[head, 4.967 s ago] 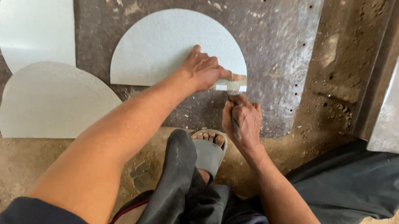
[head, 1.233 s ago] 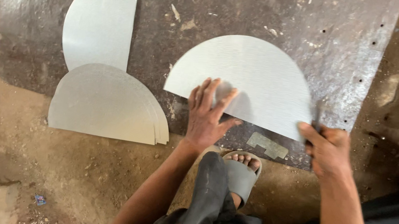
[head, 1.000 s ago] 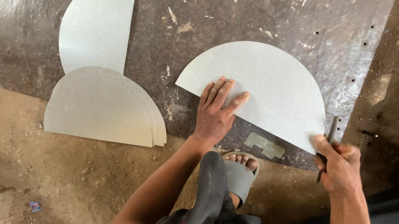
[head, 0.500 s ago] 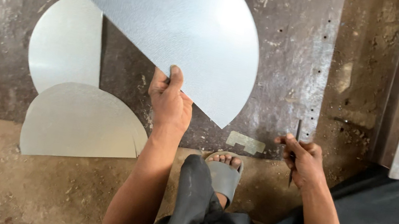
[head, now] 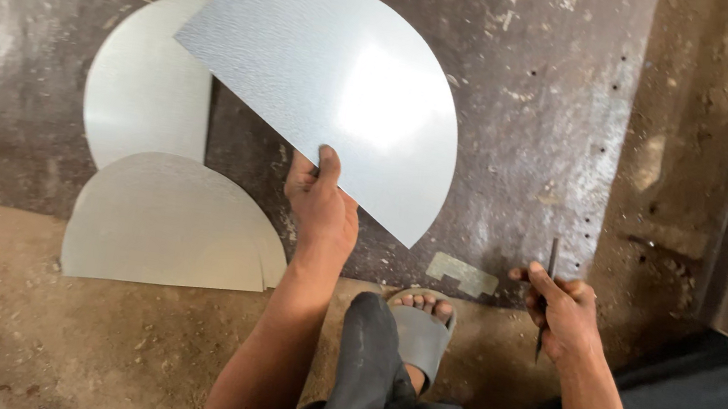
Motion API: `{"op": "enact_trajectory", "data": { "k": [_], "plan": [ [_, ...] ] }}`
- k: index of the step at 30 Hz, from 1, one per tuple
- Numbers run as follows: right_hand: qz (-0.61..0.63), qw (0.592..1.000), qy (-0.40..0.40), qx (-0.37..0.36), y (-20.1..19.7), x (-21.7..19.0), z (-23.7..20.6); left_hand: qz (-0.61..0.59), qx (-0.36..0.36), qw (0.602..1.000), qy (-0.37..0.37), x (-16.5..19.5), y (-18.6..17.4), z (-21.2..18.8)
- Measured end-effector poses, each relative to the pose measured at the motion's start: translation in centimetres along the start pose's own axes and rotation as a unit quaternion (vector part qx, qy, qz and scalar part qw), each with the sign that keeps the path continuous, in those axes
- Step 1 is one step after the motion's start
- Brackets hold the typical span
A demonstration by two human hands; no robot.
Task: The person sits on the ground and marks notch positions on semicircular sheet metal pieces using a marker against a small template, then cuts out the notches with tin snips, one piece at a time, setting finished pieces aside and trimming small offcuts.
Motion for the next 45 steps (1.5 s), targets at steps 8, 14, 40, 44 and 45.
{"op": "enact_trajectory", "data": {
  "k": [8,14,40,44,45],
  "plan": [
    [-0.017,1.000,0.012,0.018,-0.1,0.6,1.8,0.043,0.033,0.999,0.007,2.6,-0.6,0.5],
    [-0.044,0.998,0.023,0.030,-0.7,0.9,2.1,0.138,0.041,0.987,0.070,4.6,-3.4,1.1],
    [-0.310,0.941,-0.122,0.065,-1.3,-0.1,-1.2,0.893,-0.134,0.415,-0.106,12.4,-28.5,-3.3],
    [-0.438,0.841,-0.313,0.053,1.0,0.1,-2.5,0.819,-0.102,0.553,0.110,10.3,-21.7,-4.0],
    [-0.481,0.816,-0.316,0.051,1.9,0.3,-2.8,0.771,-0.088,0.609,0.164,9.5,-19.8,-4.6]
  ]
}}
Point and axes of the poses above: each hand's wrist, its own z-axis towards the middle knuckle, its own y-axis out of the palm, x = y × z, the point moved 2 cm from there along z, towards the middle knuckle, and after that the axes turned 8 degrees about z, right-handed, at the moved point
